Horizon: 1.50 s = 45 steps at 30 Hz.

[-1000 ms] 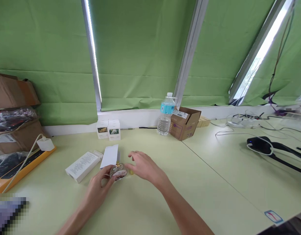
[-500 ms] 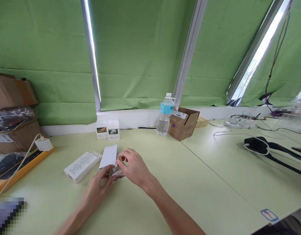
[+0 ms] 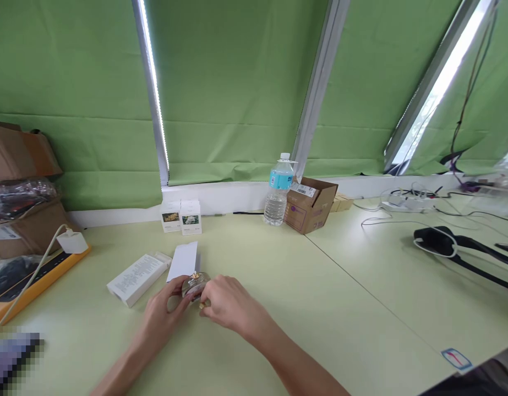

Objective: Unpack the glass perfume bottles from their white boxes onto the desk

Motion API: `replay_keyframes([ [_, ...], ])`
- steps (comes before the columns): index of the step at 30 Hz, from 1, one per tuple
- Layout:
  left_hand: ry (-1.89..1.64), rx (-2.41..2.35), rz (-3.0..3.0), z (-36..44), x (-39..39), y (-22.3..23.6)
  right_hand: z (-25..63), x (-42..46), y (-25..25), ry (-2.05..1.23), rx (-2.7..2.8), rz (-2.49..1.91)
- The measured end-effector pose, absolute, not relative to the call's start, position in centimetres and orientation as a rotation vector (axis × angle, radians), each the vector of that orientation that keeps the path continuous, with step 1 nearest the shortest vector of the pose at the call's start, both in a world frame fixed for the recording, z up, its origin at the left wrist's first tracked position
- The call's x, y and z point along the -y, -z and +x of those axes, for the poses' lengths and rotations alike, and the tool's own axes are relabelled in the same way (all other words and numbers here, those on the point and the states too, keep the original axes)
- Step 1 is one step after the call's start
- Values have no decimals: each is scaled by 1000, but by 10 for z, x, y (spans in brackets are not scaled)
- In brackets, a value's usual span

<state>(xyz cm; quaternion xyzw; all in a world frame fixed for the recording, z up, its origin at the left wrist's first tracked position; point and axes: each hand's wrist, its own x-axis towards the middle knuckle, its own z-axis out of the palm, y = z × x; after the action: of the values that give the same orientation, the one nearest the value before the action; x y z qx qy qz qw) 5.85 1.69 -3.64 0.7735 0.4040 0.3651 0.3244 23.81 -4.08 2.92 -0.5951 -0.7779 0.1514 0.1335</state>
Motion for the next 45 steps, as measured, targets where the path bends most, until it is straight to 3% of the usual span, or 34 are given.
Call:
replay_keyframes([
  [10, -973, -1069, 2024, 56, -16, 34, 226, 35, -10, -450, 2383, -1587],
  [17, -1006, -1050, 2030, 55, -17, 33, 235, 40, -31, -461, 2305, -1633],
  [23, -1025, -1033, 2015, 55, -15, 30, 246, 35, -44, -271, 2017, -1732],
  [34, -1100, -1069, 1978, 54, -10, 27, 252, 26, -44, -438, 2062, -1469],
  [45, -944, -1180, 1994, 49, -14, 27, 335, 1, -28, -273, 1748, -1834],
])
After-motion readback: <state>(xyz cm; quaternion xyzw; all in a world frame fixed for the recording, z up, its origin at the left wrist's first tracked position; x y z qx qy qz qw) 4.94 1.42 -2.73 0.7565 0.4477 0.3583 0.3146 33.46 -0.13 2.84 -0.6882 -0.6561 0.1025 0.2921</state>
